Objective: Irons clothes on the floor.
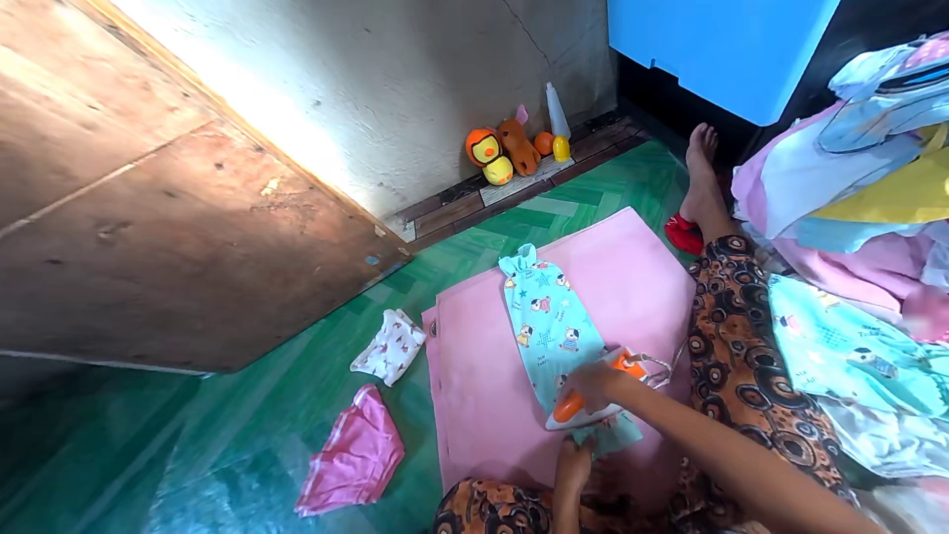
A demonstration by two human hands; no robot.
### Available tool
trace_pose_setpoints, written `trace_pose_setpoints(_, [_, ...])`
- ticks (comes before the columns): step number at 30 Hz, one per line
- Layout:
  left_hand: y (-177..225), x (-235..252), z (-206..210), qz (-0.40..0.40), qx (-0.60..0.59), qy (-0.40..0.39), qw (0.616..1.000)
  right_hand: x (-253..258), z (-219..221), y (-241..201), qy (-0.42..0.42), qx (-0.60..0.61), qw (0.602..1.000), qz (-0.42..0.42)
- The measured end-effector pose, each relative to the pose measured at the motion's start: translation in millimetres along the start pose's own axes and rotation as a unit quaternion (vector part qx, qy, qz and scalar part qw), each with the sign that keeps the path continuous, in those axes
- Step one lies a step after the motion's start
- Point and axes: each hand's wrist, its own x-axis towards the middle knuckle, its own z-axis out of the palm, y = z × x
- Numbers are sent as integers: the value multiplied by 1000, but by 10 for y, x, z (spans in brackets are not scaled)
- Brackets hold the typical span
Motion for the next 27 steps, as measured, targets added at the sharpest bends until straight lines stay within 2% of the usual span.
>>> trace_pose_setpoints(4, [4,-2,9,-17,-2,-5,1000,-187,18,339,13,8,1000,-3])
trace_pose_setpoints(7, [40,-13,1,-38,-20,-16,999,-273,22,433,21,14,1000,-5])
trace_pose_setpoints(12, [64,-15,1,-58,-39,-7,998,-156,92,292,47,20,999,-8])
trace_pose_setpoints(20, [45,-15,-11,-7,-48,13,999,216,119,-258,34,18,999,-22])
trace_pose_setpoints(27, [62,-30,20,-13,3,24,1000,112,-3,-181,-4,14,1000,-1])
